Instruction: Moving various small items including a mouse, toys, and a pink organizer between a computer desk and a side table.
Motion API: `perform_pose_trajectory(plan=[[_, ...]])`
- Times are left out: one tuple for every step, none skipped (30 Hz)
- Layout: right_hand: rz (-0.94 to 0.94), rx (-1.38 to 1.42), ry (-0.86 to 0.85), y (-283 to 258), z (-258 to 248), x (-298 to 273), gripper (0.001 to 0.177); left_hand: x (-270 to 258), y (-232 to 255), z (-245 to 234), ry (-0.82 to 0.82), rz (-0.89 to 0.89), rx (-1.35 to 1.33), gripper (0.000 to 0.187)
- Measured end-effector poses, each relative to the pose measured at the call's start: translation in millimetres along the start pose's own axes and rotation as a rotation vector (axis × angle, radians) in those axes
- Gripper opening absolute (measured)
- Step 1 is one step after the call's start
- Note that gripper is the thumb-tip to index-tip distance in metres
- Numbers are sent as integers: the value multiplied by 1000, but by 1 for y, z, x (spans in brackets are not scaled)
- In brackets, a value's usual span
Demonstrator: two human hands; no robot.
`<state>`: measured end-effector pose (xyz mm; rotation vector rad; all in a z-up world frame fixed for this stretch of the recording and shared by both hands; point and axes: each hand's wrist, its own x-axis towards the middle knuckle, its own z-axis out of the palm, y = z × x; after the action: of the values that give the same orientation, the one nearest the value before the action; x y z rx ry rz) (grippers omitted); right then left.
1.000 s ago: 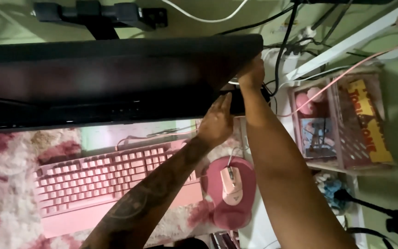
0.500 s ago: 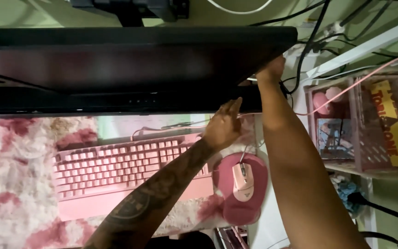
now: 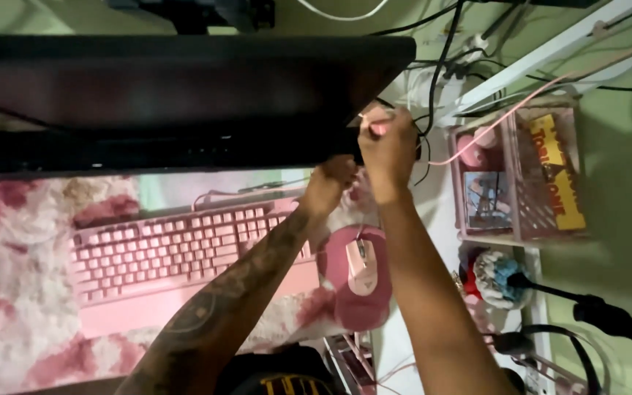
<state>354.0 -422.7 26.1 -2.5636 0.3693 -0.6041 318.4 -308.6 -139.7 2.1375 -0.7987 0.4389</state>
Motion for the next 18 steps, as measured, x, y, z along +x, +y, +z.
perform_pose_trajectory(plan=[[-7, 2, -1, -1, -8, -11, 66, 12, 16, -21, 6, -2, 3, 17], [-14, -26, 36, -1, -15, -21, 64, 24, 32, -41, -24, -471, -615, 17], [-17, -54, 73, -1, -24, -34, 62, 34, 49, -63, -63, -938, -1238, 28], [-19, -52, 71, -10, -34, -48, 62, 30, 56, -72, -59, -939, -1237, 28], [133, 24, -137, -20, -44, -61, 46, 26, 63, -80, -6, -984, -1337, 22], [279, 100, -349, -29, -54, -73, 29, 23, 70, -88, 48, -1029, -1438, 22], [270, 100, -347, -34, -62, -88, 29, 15, 77, -102, 55, -1021, -1439, 22], [197, 145, -361, -38, -69, -103, 33, 8, 84, -115, -77, -720, -1016, 24], [121, 192, -371, -43, -74, -116, 38, 3, 89, -128, -184, -418, -582, 27], [109, 194, -366, -41, -71, -126, 38, -5, 93, -134, -173, -411, -578, 27], [-79, 126, -265, -38, -68, -138, 51, -17, 99, -139, -282, -595, -554, 24], [-268, 59, -164, -36, -65, -151, 65, -29, 104, -145, -395, -776, -527, 22], [-281, 68, -172, -39, -63, -157, 65, -41, 102, -146, -380, -786, -521, 22], [-220, 123, -285, -43, -60, -165, 61, -53, 99, -148, -161, -978, -806, 22], [-161, 177, -406, -48, -58, -175, 57, -69, 98, -150, 88, -1156, -1087, 23], [-176, 185, -423, -58, -60, -180, 57, -79, 97, -159, 112, -1165, -1081, 23], [-238, 216, -422, -68, -62, -183, 61, -88, 97, -166, 195, -1174, -1139, 23], [-299, 248, -421, -79, -64, -187, 64, -97, 96, -175, 279, -1180, -1196, 23]])
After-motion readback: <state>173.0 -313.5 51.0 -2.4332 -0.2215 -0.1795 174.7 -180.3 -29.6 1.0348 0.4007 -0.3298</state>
